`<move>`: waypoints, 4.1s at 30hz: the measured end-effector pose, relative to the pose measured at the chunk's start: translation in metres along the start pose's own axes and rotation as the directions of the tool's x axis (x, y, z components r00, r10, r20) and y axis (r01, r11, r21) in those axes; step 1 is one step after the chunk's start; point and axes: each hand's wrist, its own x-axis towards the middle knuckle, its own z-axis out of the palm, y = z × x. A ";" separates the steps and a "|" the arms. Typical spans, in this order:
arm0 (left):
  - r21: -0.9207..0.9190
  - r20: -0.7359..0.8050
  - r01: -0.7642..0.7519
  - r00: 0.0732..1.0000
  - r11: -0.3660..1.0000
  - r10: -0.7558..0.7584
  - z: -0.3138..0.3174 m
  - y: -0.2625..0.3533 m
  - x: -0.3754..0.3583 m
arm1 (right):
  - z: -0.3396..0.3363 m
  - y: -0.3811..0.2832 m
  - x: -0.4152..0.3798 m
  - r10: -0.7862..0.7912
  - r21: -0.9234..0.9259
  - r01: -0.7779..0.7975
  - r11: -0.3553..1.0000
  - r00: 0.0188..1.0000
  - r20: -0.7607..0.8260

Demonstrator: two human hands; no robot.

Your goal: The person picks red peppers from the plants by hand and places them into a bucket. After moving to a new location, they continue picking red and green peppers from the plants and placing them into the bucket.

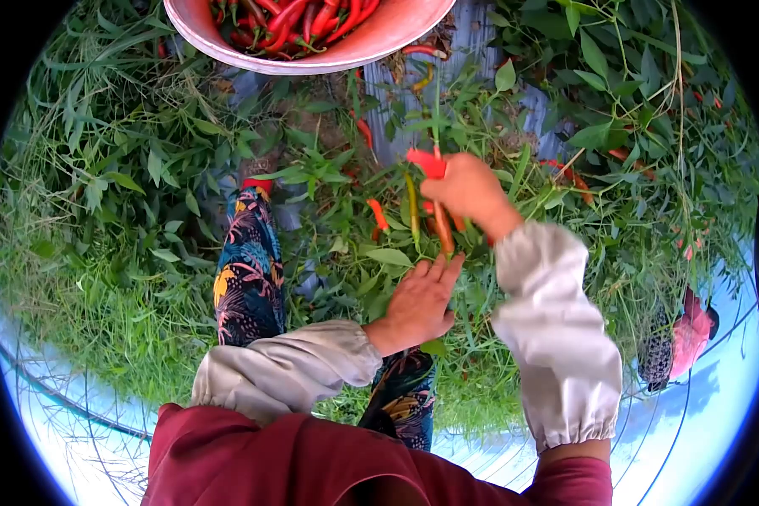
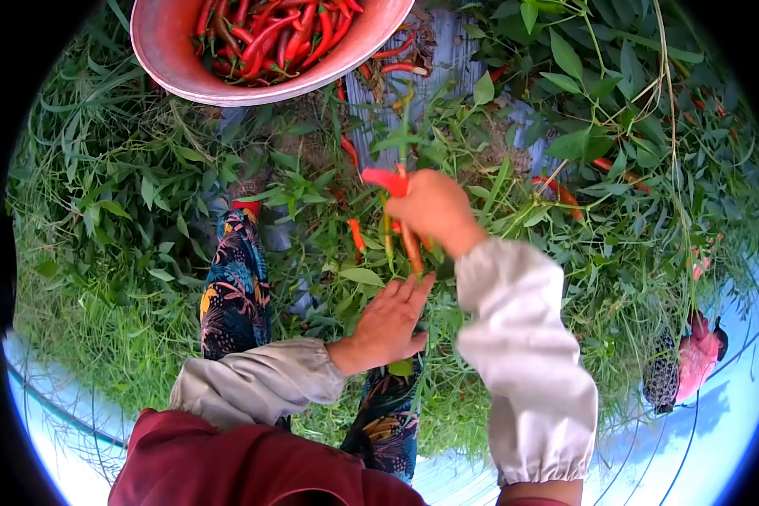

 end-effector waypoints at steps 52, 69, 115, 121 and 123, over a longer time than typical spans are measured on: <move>-0.280 -0.200 -0.313 0.944 0.908 0.263 -0.105 0.217 -0.166 | -0.024 -0.046 -0.339 0.129 0.687 0.720 0.098 0.675 -0.726; -0.701 0.098 -0.027 0.986 0.713 0.135 -0.069 0.294 -0.241 | 0.014 -0.004 -0.505 0.245 0.407 0.913 0.023 0.390 -0.888; 0.486 0.031 -0.614 0.723 0.622 0.690 -0.061 0.368 -0.187 | 0.068 0.048 -0.730 0.450 -0.026 0.969 -0.246 0.090 -0.889; -0.046 0.344 -0.506 0.801 0.861 0.489 -0.026 0.481 -0.292 | 0.070 0.060 -0.699 0.516 0.000 0.998 0.062 -0.032 -0.856; -0.131 0.504 -0.470 0.727 0.873 0.466 -0.009 0.489 -0.308 | 0.065 0.049 -0.690 0.468 0.035 0.998 0.047 0.009 -0.884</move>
